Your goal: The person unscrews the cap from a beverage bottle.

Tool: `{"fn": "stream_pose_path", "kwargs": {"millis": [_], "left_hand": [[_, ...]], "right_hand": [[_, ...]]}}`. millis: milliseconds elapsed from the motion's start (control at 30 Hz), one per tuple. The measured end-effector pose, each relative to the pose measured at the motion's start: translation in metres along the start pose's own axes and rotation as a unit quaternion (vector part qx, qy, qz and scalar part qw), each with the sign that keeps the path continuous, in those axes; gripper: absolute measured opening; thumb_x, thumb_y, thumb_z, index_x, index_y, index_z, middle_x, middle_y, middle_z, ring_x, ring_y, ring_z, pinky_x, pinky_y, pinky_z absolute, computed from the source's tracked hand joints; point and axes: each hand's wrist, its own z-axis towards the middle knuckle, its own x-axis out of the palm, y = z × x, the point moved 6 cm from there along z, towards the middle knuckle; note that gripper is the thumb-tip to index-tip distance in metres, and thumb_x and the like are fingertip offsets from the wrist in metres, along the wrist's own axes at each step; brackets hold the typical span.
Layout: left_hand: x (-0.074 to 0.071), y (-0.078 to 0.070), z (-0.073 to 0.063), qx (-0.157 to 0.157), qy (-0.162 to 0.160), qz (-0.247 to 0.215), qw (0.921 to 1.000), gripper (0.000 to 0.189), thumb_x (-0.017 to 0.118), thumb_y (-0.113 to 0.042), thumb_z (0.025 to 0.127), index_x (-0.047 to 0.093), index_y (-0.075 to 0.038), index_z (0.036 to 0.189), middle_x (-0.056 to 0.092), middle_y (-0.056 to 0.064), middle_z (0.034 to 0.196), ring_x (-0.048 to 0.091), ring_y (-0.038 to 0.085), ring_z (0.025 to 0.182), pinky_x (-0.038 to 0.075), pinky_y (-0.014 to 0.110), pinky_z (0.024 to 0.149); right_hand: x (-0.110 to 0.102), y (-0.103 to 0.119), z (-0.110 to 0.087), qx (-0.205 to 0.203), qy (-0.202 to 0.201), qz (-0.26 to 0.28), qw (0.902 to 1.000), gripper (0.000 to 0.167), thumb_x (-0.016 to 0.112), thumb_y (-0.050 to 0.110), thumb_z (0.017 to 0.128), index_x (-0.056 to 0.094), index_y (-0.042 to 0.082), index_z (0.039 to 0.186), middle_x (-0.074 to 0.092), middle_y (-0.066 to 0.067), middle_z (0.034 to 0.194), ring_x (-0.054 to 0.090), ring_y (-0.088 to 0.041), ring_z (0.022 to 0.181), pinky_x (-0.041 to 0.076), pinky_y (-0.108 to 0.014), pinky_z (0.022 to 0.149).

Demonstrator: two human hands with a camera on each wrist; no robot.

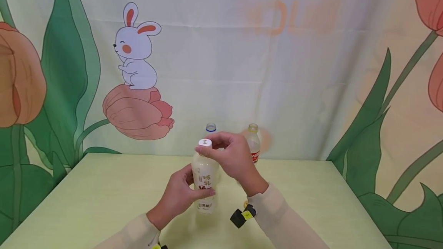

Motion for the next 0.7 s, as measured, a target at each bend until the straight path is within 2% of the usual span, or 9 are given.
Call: {"fn": "stream_pose_path", "kwargs": {"millis": [233, 433, 700], "left_hand": [[0.0013, 0.0002, 0.0012, -0.003, 0.008, 0.021, 0.9997, 0.054, 0.094, -0.031, 0.074, 0.068, -0.019, 0.119, 0.076, -0.003, 0.109, 0.072, 0.014, 0.097, 0.061, 0.034, 0.087], [0.0005, 0.0004, 0.0024, -0.01, 0.02, 0.018, 0.9996, 0.054, 0.093, -0.033, 0.075, 0.069, -0.019, 0.121, 0.076, -0.003, 0.111, 0.073, 0.014, 0.098, 0.061, 0.034, 0.088], [0.0001, -0.001, 0.0021, -0.005, 0.034, 0.0, 0.9994, 0.051, 0.093, -0.027, 0.076, 0.07, -0.018, 0.12, 0.076, -0.001, 0.111, 0.073, 0.016, 0.098, 0.062, 0.036, 0.088]], "right_hand": [[-0.0023, 0.0037, -0.0016, -0.046, 0.013, -0.007, 0.9988, 0.017, 0.084, 0.022, 0.087, 0.082, 0.013, 0.101, 0.078, -0.001, 0.093, 0.067, -0.021, 0.084, 0.055, -0.03, 0.071], [-0.0042, 0.0035, 0.0002, -0.053, 0.029, -0.009, 0.9981, 0.016, 0.082, 0.018, 0.088, 0.082, 0.014, 0.104, 0.078, -0.004, 0.098, 0.066, -0.021, 0.088, 0.054, -0.029, 0.074], [-0.0042, -0.0021, 0.0064, -0.079, 0.064, 0.037, 0.9941, 0.017, 0.08, 0.009, 0.089, 0.081, 0.007, 0.105, 0.077, -0.011, 0.101, 0.069, -0.019, 0.092, 0.057, -0.033, 0.08]]}}
